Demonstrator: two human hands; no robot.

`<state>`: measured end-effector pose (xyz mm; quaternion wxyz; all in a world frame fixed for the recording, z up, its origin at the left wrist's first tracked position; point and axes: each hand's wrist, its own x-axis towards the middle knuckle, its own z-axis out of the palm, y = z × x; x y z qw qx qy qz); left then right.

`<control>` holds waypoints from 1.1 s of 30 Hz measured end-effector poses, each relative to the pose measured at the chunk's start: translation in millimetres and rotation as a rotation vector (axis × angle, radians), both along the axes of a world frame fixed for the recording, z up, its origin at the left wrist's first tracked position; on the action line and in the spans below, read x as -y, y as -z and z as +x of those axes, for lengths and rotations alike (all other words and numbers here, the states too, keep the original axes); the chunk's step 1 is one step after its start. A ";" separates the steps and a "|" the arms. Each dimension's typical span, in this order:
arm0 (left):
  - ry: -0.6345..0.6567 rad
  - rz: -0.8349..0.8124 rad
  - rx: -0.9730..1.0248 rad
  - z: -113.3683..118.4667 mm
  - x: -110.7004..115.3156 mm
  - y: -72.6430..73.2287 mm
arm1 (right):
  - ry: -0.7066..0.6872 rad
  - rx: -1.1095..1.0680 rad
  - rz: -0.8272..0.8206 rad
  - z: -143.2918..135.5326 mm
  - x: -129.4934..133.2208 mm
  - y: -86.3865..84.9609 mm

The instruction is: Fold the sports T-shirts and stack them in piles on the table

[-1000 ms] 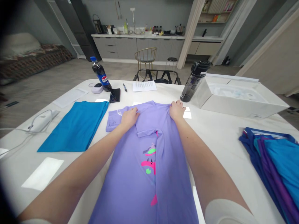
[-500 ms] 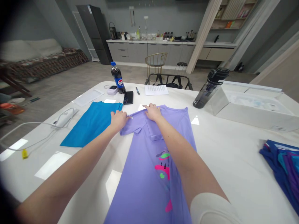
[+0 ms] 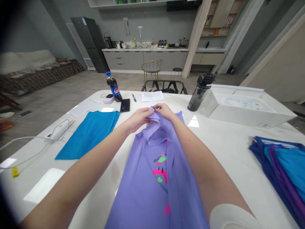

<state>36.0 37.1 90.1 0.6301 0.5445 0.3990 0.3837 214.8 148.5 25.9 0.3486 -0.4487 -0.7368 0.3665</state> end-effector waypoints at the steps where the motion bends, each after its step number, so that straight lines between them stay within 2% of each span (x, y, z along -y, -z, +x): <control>1: 0.021 0.004 0.011 23.3 -4.3 4.4 | 0.065 -0.072 -0.061 19.8 4.1 1.4; 2: 0.032 0.019 -0.015 43.5 -8.8 11.6 | 0.159 -0.130 -0.135 39.8 9.7 4.6; 4: 0.002 0.108 -0.194 70.9 -18.8 32.4 | 0.363 -0.191 -0.310 77.6 24.6 14.9; 7: -0.116 0.421 -0.696 78.7 -34.8 68.8 | 0.529 -0.091 -0.468 118.9 51.5 33.6; 8: -0.140 0.531 -0.871 74.9 -40.2 79.5 | 0.530 -0.006 -0.453 126.7 59.9 39.1; 10: -0.132 0.668 -1.131 63.4 -50.8 96.2 | 0.497 0.195 -0.320 132.7 73.4 47.8; 13: -0.026 0.686 -1.283 47.2 -65.5 109.2 | 0.370 0.446 -0.042 124.9 82.1 54.3; 16: 0.050 0.711 -1.309 39.1 -75.9 113.7 | 0.256 0.588 0.091 112.0 79.3 54.4; 18: 0.064 0.771 -1.341 37.3 -79.8 114.8 | 0.231 0.566 0.131 105.9 75.9 52.8; 22: 0.015 0.805 -1.428 34.1 -84.1 113.4 | 0.231 0.173 0.134 99.0 74.9 48.9; 24: -0.065 0.751 -1.412 31.6 -86.0 110.8 | 0.258 -0.039 0.027 97.1 77.4 45.1; 26: -0.178 0.678 -1.341 30.6 -87.5 107.3 | 0.333 -0.140 -0.115 97.2 79.7 37.7; 30: -0.383 0.607 -1.226 40.2 -88.5 100.3 | 0.446 -0.154 -0.350 105.4 73.4 12.4; 33: -0.477 0.617 -1.265 55.2 -87.4 99.9 | 0.492 -0.146 -0.483 112.8 57.4 -0.4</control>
